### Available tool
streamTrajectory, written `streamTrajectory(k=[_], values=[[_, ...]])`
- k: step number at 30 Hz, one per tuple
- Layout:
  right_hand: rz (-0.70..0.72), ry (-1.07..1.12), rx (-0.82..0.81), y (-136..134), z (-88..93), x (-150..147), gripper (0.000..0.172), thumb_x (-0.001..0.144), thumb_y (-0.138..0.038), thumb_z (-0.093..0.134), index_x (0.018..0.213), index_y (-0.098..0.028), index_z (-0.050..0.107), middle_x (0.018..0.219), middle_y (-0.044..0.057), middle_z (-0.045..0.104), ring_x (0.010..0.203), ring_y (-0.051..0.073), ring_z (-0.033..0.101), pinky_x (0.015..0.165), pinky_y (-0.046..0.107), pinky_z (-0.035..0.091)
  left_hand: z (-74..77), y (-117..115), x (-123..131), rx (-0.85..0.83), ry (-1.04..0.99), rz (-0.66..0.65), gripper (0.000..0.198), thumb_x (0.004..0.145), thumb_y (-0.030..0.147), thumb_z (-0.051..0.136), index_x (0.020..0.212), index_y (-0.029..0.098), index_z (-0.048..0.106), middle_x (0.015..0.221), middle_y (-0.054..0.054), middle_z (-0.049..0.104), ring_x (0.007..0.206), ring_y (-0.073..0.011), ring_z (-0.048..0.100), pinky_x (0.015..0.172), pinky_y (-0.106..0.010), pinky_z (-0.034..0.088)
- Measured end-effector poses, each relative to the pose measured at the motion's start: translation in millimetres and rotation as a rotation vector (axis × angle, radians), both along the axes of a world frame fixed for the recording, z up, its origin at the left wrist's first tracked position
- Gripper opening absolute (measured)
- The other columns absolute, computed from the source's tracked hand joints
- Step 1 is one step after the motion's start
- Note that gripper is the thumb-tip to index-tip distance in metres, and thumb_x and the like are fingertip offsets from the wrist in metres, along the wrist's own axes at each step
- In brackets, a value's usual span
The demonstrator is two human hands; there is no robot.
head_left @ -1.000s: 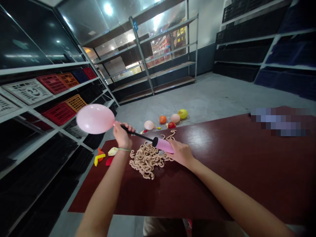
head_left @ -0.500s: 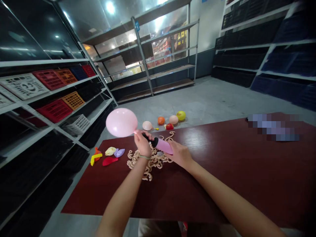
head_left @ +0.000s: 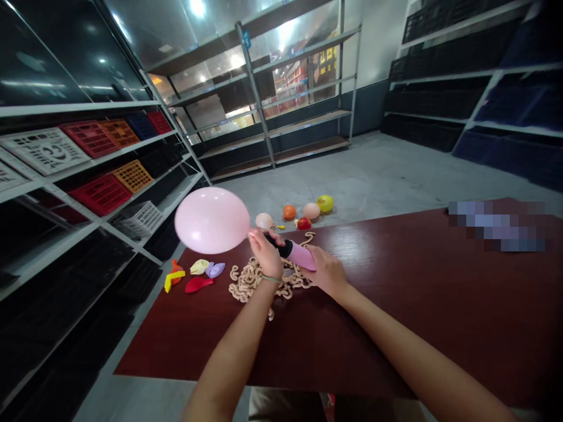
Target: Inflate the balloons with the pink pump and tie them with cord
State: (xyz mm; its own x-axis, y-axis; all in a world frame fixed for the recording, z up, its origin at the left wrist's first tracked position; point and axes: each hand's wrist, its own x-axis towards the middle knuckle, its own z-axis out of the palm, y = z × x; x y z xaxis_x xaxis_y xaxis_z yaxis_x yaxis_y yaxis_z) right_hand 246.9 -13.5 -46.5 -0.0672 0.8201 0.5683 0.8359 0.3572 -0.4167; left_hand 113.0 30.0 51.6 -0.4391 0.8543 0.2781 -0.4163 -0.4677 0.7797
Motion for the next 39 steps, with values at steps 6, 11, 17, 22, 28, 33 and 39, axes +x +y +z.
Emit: streamTrajectory(k=[6,11,17,22,28,33,39], values=[[0.066,-0.101,0.026,-1.3,0.0,-4.4,0.04,0.083,-0.034,0.064,0.119,-0.02,0.054,0.099,0.007,0.07,0.086,0.021,0.067,0.069,0.028,0.041,18.3,4.9,-36.9,-0.072,0.033,-0.058,0.037,0.089,0.054,0.054,0.075,0.022,0.041,0.055,0.006,0.047,0.039,-0.0077,0.044,0.042,-0.021,0.038],[0.09,-0.075,0.036,3.8,-2.2,-9.9,0.043,0.082,-0.033,0.065,0.121,-0.02,0.054,0.101,0.006,0.07,0.087,0.02,0.067,0.069,0.027,0.041,74.9,24.6,-97.4,0.004,0.047,0.051,0.028,0.089,0.045,0.055,0.079,0.022,0.04,0.056,0.007,0.045,0.039,-0.0067,0.042,0.041,-0.019,0.033],[0.006,-0.043,-0.012,3.6,-0.5,-6.3,0.042,0.08,-0.035,0.066,0.119,-0.021,0.055,0.098,0.005,0.07,0.085,0.021,0.067,0.067,0.028,0.041,28.8,18.9,-40.4,-0.011,0.003,0.153,0.038,0.092,0.056,0.045,0.076,0.022,0.038,0.054,0.007,0.043,0.038,-0.0063,0.041,0.04,-0.019,0.034],[0.01,-0.014,0.0,0.6,0.8,-4.9,0.043,0.081,-0.035,0.066,0.119,-0.021,0.054,0.103,0.007,0.071,0.086,0.022,0.068,0.067,0.028,0.042,-7.4,6.0,1.0,-0.065,0.035,-0.034,0.042,0.09,0.06,0.049,0.074,0.022,0.04,0.054,0.005,0.047,0.038,-0.0079,0.045,0.041,-0.021,0.038],[0.046,-0.055,0.018,0.5,-3.5,-10.9,0.043,0.083,-0.038,0.063,0.122,-0.021,0.054,0.101,0.007,0.071,0.082,0.021,0.068,0.064,0.028,0.042,52.8,27.4,-72.1,-0.064,0.068,-0.045,0.035,0.09,0.052,0.053,0.077,0.021,0.042,0.056,0.006,0.047,0.038,-0.0076,0.044,0.04,-0.02,0.037],[0.054,-0.04,0.003,5.4,-6.5,-10.1,0.041,0.082,-0.038,0.065,0.119,-0.022,0.055,0.098,0.005,0.07,0.084,0.021,0.067,0.067,0.028,0.043,64.6,32.0,-83.6,-0.005,-0.027,0.168,0.03,0.093,0.048,0.048,0.08,0.022,0.039,0.057,0.007,0.043,0.038,-0.0057,0.039,0.039,-0.019,0.031],[-0.027,-0.047,0.016,4.4,-4.2,-3.0,0.044,0.079,-0.036,0.068,0.118,-0.022,0.055,0.101,0.007,0.07,0.085,0.022,0.067,0.067,0.028,0.041,-6.6,5.7,-0.4,-0.056,-0.083,0.113,0.035,0.095,0.053,0.041,0.078,0.022,0.039,0.056,0.006,0.045,0.04,-0.0066,0.042,0.042,-0.021,0.036]])
